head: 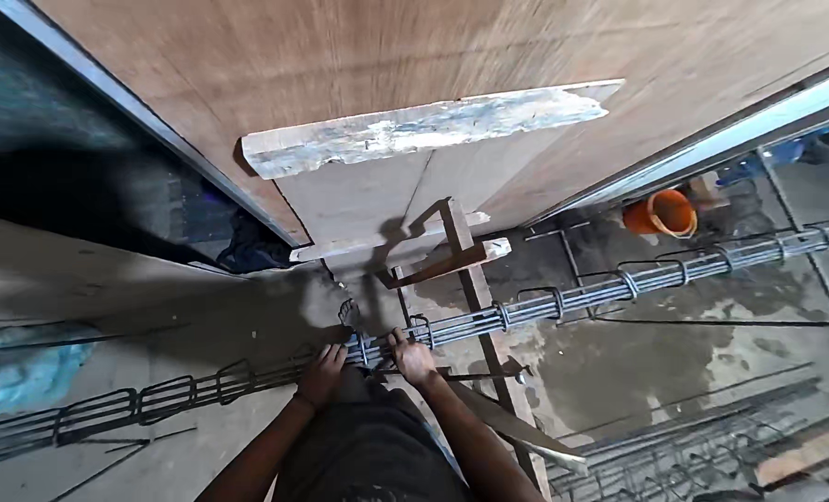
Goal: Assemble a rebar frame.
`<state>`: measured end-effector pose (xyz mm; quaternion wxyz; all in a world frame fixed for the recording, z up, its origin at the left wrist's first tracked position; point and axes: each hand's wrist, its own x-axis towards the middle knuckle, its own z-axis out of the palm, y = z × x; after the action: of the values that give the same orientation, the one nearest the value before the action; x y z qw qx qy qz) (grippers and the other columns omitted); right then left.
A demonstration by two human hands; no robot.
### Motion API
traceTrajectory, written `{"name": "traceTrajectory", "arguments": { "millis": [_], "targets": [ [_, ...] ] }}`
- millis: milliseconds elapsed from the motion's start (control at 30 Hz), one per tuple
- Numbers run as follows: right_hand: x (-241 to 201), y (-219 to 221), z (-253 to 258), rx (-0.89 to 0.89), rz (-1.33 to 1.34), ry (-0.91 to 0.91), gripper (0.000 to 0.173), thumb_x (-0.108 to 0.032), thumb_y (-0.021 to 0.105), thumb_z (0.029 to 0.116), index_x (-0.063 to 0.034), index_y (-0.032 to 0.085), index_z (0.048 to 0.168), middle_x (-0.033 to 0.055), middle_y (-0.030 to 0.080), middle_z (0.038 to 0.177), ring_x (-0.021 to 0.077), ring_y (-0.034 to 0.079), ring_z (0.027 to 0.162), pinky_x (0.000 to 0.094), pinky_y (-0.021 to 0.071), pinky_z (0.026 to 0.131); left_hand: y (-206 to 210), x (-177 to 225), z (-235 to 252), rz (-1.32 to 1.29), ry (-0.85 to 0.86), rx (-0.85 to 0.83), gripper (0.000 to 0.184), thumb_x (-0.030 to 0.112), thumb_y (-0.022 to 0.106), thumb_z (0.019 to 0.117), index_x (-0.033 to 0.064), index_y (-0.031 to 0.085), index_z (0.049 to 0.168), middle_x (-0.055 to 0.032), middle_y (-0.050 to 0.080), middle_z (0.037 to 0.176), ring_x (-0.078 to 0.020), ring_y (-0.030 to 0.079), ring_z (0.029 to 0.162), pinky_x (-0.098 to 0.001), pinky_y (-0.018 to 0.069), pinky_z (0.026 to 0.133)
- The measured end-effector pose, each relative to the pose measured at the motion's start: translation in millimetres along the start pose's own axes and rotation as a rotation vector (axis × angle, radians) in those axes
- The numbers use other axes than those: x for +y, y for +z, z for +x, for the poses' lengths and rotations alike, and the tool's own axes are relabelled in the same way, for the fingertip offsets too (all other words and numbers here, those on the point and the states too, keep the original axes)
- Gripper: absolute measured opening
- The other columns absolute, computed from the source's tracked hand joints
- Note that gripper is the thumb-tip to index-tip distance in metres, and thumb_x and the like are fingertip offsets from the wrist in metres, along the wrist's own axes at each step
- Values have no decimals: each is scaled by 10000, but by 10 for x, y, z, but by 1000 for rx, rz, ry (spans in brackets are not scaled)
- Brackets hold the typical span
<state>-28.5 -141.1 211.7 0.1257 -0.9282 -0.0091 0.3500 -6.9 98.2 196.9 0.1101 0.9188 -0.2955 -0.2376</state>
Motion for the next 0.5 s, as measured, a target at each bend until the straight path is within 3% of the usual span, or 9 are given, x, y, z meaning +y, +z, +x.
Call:
{"name": "traceTrajectory", "arguments": {
  "millis": [67, 133, 200, 267, 333, 400, 433, 500],
  "targets": [
    [12, 49, 3, 28, -4, -3, 470, -73, 409, 1043, -130, 497, 1501, 181, 466, 1557, 422, 718, 955, 569, 585, 783, 37, 24, 1, 31, 3, 78, 318, -25, 504, 998, -29, 638, 1286, -205, 664, 1295, -367, 639, 1228, -471, 529, 1028],
    [38, 43, -10, -2, 32, 9, 498, -109, 469, 1037, -151, 458, 1533, 213, 367, 1613, 440, 701, 1012, 575, 577, 831, -3, 64, 18, 35, -40, 38, 336, -8, 492, 1006, -15, 612, 1319, -210, 635, 1332, -377, 604, 1267, -480, 506, 1049],
    [83, 11, -67, -15, 86, 19, 596, -245, 643, 982, -162, 445, 1538, 231, 314, 1629, 454, 689, 1029, 591, 577, 847, -57, 82, 28, 5, -85, -61, 377, 51, 533, 1001, 1, 567, 1373, -214, 583, 1396, -386, 540, 1333, -492, 464, 1093],
    [108, -45, -204, -1, 146, 47, 673, -406, 670, 968, -178, 420, 1549, 232, 323, 1622, 444, 693, 1031, 590, 580, 850, -101, 82, 27, 7, -117, -141, 460, 108, 607, 977, 26, 529, 1423, -209, 537, 1452, -382, 481, 1390, -502, 422, 1131],
    [147, -22, -367, 103, 244, 59, 540, -441, 524, 1045, -215, 468, 1533, 192, 456, 1556, 407, 702, 1052, 581, 578, 872, -159, 113, 27, 1, -146, -199, 569, 168, 695, 942, 49, 498, 1462, -207, 494, 1492, -387, 430, 1426, -508, 376, 1170],
    [145, -5, -545, 206, 334, 46, 400, -353, 411, 1091, -238, 577, 1437, 131, 638, 1372, 353, 711, 1058, 572, 575, 888, -199, 194, -7, -90, -191, -150, 569, 229, 708, 945, 48, 523, 1451, -200, 507, 1482, -375, 433, 1422, -495, 359, 1185],
    [131, -23, -631, 224, 368, 29, 381, -335, 398, 1096, -229, 606, 1398, 117, 686, 1290, 335, 714, 1059, 569, 573, 894, -211, 253, -35, -226, -211, -57, 528, 222, 690, 960, 31, 549, 1432, -201, 536, 1458, -355, 464, 1403, -473, 364, 1189],
    [77, -67, -801, 221, 437, -2, 373, -336, 409, 1094, -211, 626, 1371, 128, 728, 1162, 332, 717, 1036, 575, 563, 894, -257, 415, -116, -621, -236, 172, 435, 181, 634, 1000, 11, 581, 1397, -175, 623, 1369, -262, 598, 1283, -402, 457, 1129]
  ]
}}
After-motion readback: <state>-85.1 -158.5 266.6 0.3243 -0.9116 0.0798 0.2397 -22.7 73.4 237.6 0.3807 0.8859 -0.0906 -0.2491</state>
